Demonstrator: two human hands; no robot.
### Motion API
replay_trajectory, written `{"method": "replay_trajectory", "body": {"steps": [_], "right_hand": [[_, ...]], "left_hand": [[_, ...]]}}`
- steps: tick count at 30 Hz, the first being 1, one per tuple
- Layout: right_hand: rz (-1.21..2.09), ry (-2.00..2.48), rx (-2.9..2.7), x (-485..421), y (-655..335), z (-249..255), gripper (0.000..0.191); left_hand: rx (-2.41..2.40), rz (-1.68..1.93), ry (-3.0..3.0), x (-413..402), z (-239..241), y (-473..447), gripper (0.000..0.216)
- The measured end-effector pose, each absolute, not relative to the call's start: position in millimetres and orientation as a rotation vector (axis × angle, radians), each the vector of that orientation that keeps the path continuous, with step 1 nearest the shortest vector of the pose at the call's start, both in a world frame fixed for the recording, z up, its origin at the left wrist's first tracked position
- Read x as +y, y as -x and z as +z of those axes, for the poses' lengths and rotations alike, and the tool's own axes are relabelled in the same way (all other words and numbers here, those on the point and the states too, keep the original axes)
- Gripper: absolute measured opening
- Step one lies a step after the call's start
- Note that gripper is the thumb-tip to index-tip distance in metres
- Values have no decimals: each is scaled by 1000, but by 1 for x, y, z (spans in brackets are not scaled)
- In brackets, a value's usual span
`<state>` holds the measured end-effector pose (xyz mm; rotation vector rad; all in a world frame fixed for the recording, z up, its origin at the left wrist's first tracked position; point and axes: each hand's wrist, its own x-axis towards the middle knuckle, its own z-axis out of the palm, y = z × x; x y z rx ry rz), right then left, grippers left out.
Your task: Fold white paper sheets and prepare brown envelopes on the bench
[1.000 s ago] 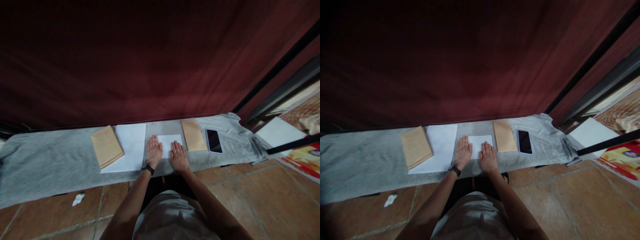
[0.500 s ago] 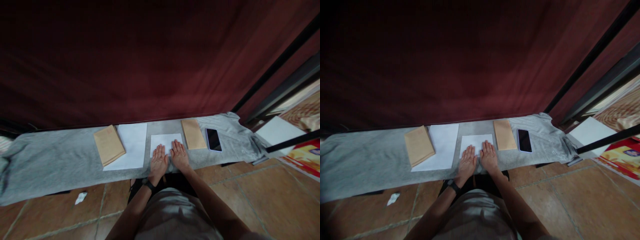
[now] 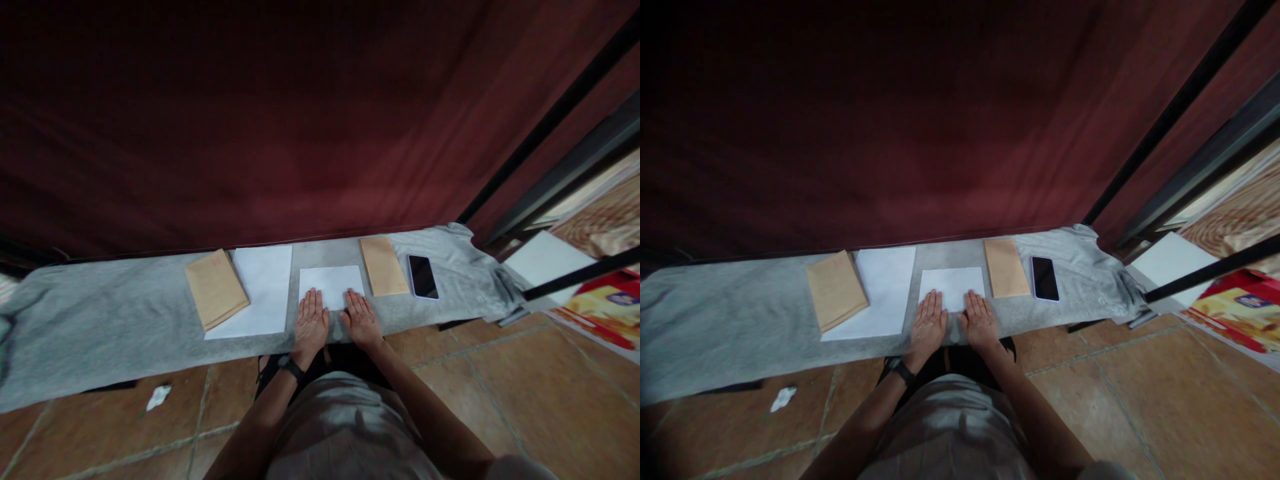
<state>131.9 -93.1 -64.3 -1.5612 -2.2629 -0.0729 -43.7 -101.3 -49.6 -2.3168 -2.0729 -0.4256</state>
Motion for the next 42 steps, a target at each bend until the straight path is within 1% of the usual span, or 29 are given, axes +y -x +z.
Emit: {"method": "replay_trajectory", "body": {"steps": [6, 12, 19, 25, 34, 38, 42], "right_hand": [[-137, 1587, -2274, -105, -160, -66, 59], [-148, 1582, -2262, -112, -165, -69, 60], [-196, 1535, -2250, -110, -165, -70, 59], [-163, 1555, -2223, -110, -164, -70, 58], [69, 1487, -2285, -49, -97, -56, 53], [41, 1524, -2280, -26, -92, -59, 50], [-21, 1619, -2158, -18, -105, -65, 53]], "left_hand": [[-2142, -453, 2231, -113, -50, 58, 59], [-2195, -490, 2087, -123, -45, 58, 60], [-1931, -459, 2406, -103, -45, 22, 59], [-1975, -425, 2356, -97, -57, 28, 58], [-1991, -382, 2346, -98, -58, 30, 56], [-1979, -388, 2341, -97, -57, 30, 57], [-2003, -434, 2333, -98, -56, 30, 59]]}}
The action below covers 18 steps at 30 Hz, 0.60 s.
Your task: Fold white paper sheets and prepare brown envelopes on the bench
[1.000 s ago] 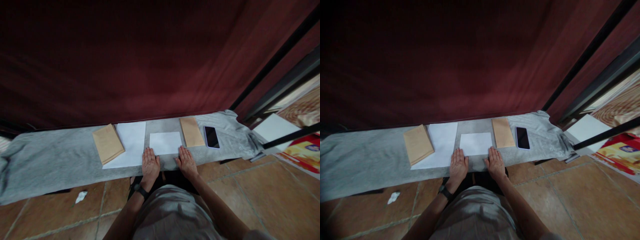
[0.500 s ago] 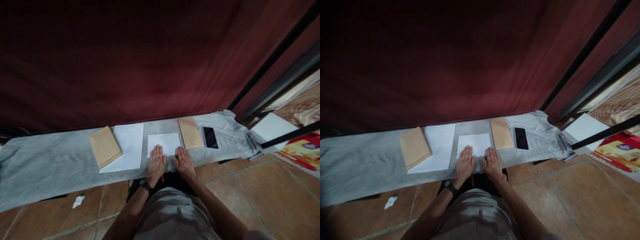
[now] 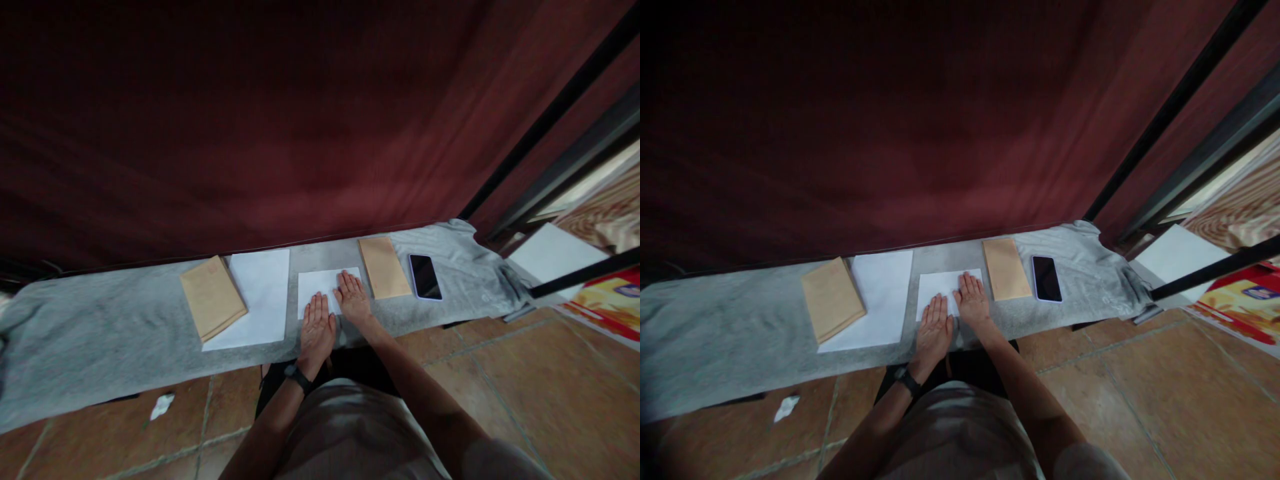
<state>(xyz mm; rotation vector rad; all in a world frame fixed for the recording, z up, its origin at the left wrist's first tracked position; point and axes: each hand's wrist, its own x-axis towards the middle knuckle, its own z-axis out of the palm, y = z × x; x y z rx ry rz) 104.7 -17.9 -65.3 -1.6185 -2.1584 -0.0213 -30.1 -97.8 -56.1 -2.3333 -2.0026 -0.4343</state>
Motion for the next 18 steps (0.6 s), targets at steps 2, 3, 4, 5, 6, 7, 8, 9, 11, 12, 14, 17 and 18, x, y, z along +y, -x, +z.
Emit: {"method": "replay_trajectory", "body": {"steps": [2, 3, 4, 5, 6, 7, 8, 9, 11, 12, 14, 17, 18], "right_hand": [[-39, 1666, -2107, -16, -109, -67, 56], [-44, 1684, -2091, -16, -111, -68, 57], [-48, 1696, -2082, -16, -111, -68, 57], [-53, 1706, -2076, -16, -111, -69, 58], [-58, 1715, -2073, -16, -111, -69, 58], [-64, 1722, -2073, -16, -111, -69, 59], [-68, 1726, -2077, -16, -111, -69, 59], [-69, 1728, -2083, -17, -110, -69, 59], [-64, 1730, -2095, -18, -110, -68, 58], [-63, 1731, -2099, -18, -111, -68, 57], [-69, 1730, -2104, -19, -111, -68, 56], [-87, 1713, -2106, -19, -111, -68, 56], [-90, 1709, -2103, -18, -111, -68, 56]], "left_hand": [[-2015, -451, 2336, -99, -56, 31, 59], [-2022, -453, 2339, -99, -56, 31, 59], [-2031, -453, 2342, -99, -57, 31, 58], [-2044, -452, 2342, -98, -56, 31, 58], [-2060, -452, 2337, -96, -56, 30, 57], [-2077, -454, 2331, -93, -54, 29, 57], [-2090, -458, 2329, -88, -53, 27, 57], [-2097, -463, 2334, -81, -51, 25, 57], [-2085, -467, 2377, -65, -46, 20, 57], [-2068, -465, 2411, -55, -44, 17, 57], [-2058, -444, 2462, -37, -41, 14, 57], [-2099, -387, 2458, -19, -41, 15, 58], [-2113, -374, 2440, -16, -42, 17, 58]]}}
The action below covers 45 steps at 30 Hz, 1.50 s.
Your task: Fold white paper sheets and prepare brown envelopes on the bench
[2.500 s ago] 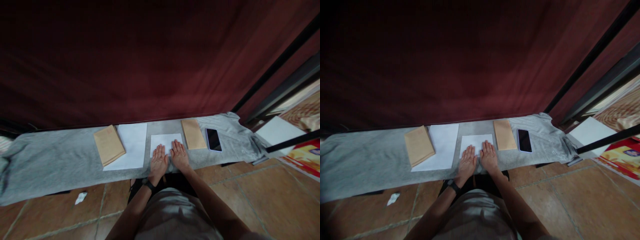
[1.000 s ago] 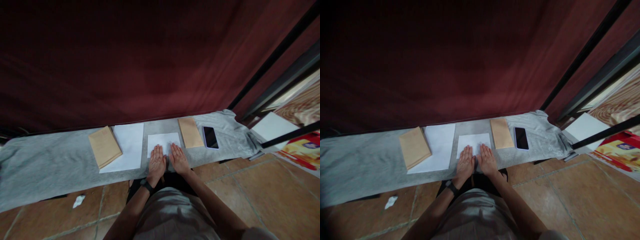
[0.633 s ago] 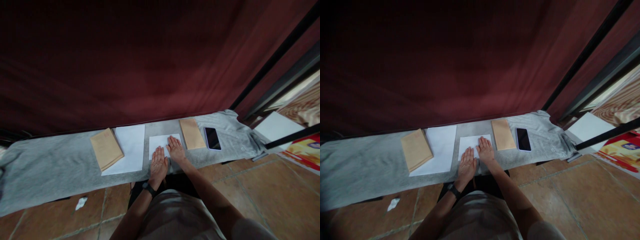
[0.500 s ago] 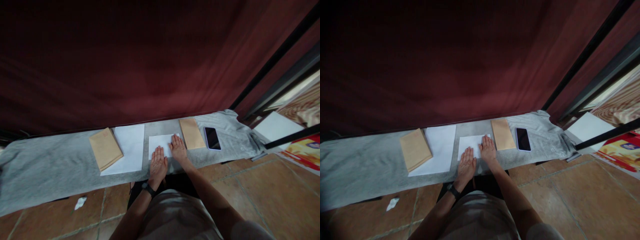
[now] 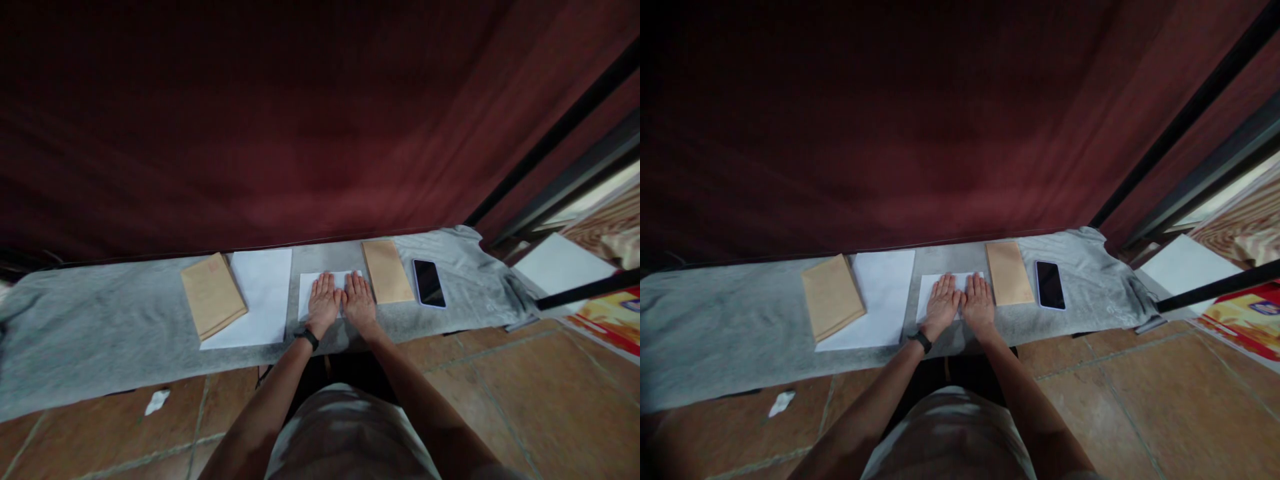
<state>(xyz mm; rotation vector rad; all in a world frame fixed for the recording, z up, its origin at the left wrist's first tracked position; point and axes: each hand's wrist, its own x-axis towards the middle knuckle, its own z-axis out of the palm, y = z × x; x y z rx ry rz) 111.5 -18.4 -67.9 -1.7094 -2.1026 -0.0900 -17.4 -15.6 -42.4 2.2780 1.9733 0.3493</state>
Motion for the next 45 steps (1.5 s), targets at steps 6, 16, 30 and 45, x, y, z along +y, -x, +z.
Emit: {"method": "replay_trajectory", "body": {"steps": [6, 16, 30, 45], "right_hand": [[-84, 1711, -2094, -18, -112, -67, 58], [-73, 1682, -2065, -18, -112, -69, 58], [-74, 1677, -2074, -20, -107, -68, 56], [-86, 1547, -2248, -100, -138, -68, 58]], "left_hand": [[2140, 400, -2225, -14, -50, 41, 60], [2317, 517, -2118, -32, -46, 47, 62], [2104, 441, -2348, -84, -56, 42, 59], [2085, 430, -2306, -85, -55, 42, 58]]}}
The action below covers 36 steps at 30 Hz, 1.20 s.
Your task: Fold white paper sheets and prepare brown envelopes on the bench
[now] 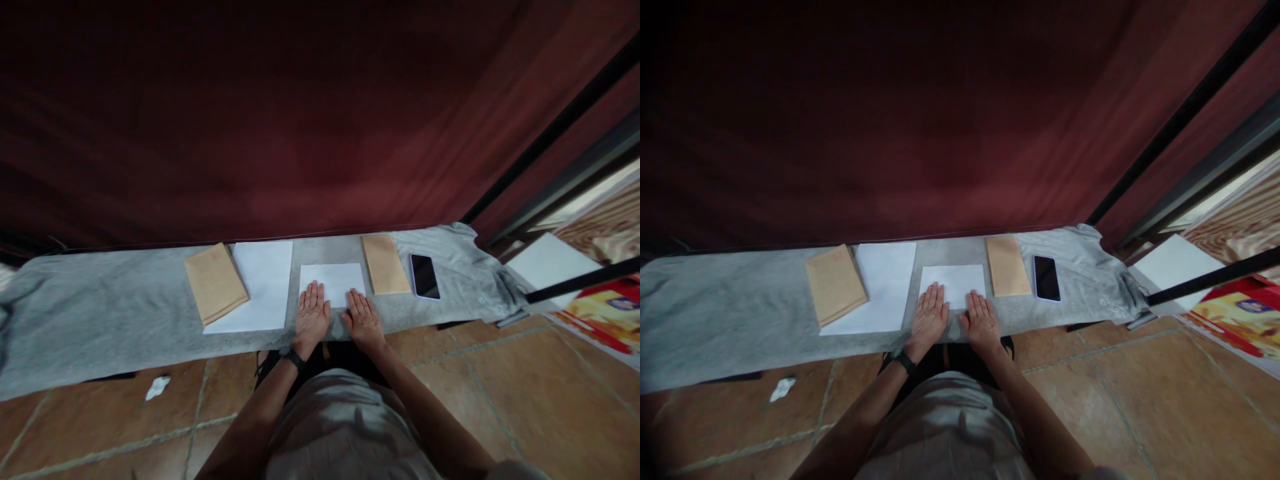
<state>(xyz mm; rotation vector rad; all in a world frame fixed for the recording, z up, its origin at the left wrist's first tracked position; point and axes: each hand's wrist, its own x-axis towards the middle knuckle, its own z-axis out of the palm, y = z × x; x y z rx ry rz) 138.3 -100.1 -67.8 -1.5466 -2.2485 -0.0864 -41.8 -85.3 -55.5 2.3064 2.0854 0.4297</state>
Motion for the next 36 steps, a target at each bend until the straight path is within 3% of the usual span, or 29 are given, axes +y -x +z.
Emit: {"method": "replay_trajectory", "body": {"steps": [11, 18, 36], "right_hand": [[-131, 1567, -2255, -116, -161, -66, 60], [-118, 1552, -2255, -116, -163, -71, 62], [-22, 1486, -2402, -118, -135, -58, 54]], "left_hand": [[2136, 410, -2234, -99, -41, 59, 62], [1631, 318, -2573, -115, -27, 57, 57], [1642, 263, -2663, -119, -34, 55, 59]]}}
